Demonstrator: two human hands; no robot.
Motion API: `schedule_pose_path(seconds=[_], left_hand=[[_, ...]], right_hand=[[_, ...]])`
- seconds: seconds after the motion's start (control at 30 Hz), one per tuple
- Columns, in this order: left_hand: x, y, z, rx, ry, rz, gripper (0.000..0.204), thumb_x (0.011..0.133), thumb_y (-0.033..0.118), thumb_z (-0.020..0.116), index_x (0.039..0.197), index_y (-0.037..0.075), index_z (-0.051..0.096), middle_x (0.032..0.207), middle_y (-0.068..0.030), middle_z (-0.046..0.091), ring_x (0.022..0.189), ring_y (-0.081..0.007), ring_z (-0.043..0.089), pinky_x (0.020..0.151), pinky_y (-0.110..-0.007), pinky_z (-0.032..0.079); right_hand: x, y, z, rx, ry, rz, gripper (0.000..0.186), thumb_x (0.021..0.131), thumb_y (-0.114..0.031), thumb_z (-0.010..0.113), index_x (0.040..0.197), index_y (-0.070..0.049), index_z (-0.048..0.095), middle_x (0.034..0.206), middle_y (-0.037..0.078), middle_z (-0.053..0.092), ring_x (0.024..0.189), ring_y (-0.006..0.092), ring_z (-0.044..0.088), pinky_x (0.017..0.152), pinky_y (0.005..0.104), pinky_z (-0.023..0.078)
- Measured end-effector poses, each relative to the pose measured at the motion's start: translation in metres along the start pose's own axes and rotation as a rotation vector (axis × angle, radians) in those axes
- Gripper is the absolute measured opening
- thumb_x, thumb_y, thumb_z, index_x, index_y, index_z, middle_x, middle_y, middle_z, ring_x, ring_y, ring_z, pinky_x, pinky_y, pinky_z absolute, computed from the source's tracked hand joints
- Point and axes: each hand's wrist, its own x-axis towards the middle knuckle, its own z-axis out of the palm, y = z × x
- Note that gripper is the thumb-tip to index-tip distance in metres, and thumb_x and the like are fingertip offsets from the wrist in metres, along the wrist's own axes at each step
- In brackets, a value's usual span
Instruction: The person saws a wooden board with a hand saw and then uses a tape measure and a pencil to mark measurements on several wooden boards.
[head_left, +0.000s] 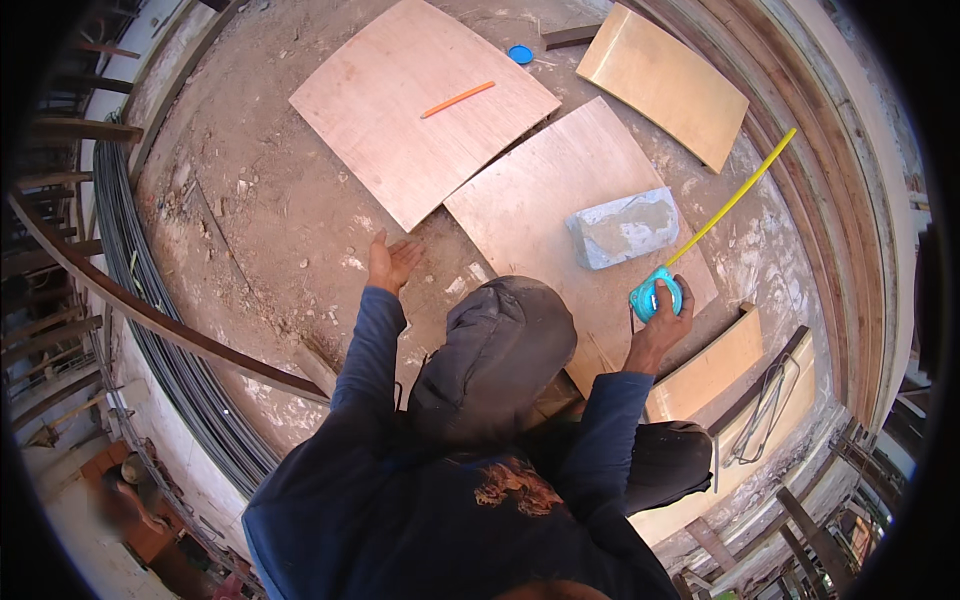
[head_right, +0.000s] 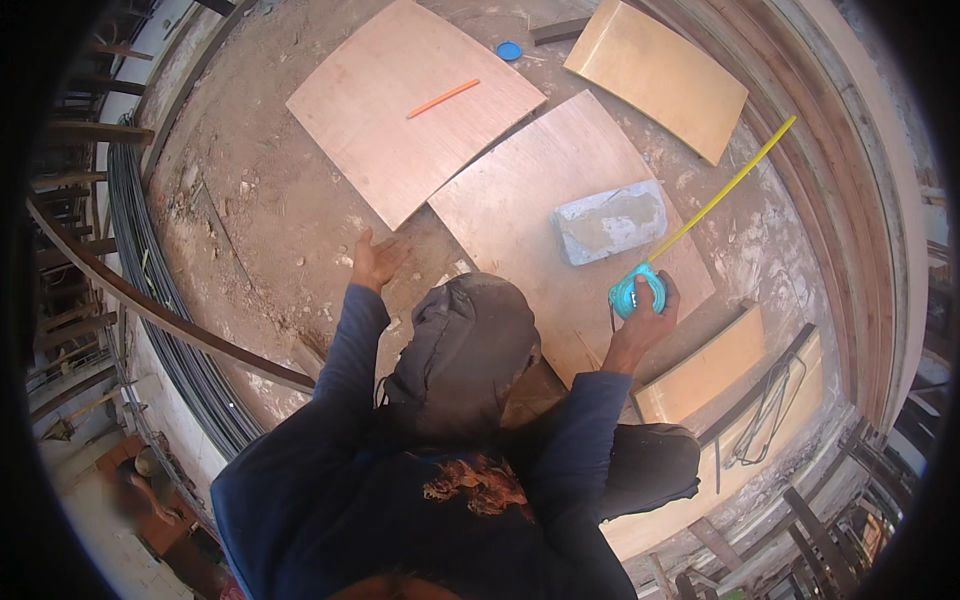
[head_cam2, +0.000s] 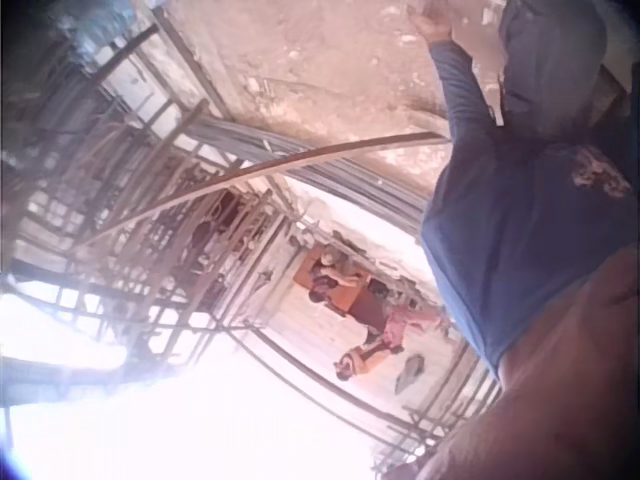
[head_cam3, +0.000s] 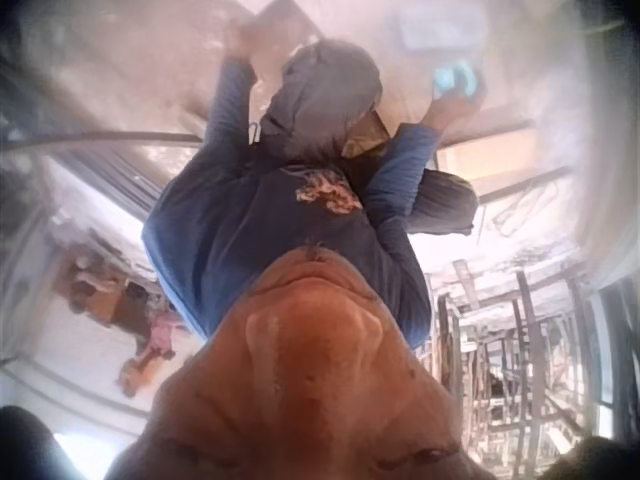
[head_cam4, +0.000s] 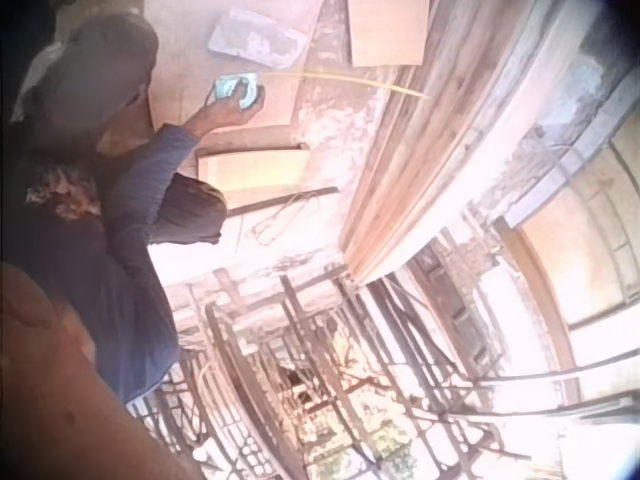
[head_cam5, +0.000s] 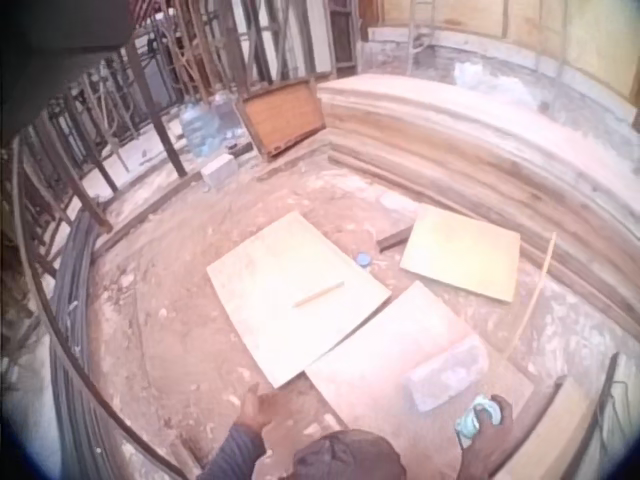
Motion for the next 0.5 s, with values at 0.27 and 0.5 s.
schedule_pose_path(seconds=[0.27, 0.5], left_hand=[[0.048, -0.020, 0.039, -0.706, -0.165, -0.116, 0.064, 0.097, 0.037, 0.060, 0.137, -0.009, 0.041, 0.149, -0.0263, 0.042, 0.139, -0.0406, 0.042, 0.114, -0.055, 0.035], [0.066, -0.019, 0.044, -0.635, -0.181, -0.101, 0.051, 0.097, 0.034, 0.060, 0.135, 0.003, 0.049, 0.142, -0.0192, 0.054, 0.135, -0.0367, 0.048, 0.108, -0.052, 0.040]], right_hand=[[0.002, 0.085, -0.011, -0.019, 0.086, 0.121, 0.043, 0.079, -0.009, 0.078, 0.117, 0.005, 0.064, 0.111, 0.015, 0.066, 0.097, 0.0224, 0.063, 0.082, 0.0345, 0.054], [-0.017, 0.100, -0.002, -0.330, 0.026, 0.039, 0.054, 0.074, -0.021, 0.083, 0.117, 0.004, 0.063, 0.118, 0.023, 0.066, 0.107, 0.0342, 0.064, 0.095, 0.0409, 0.049]])
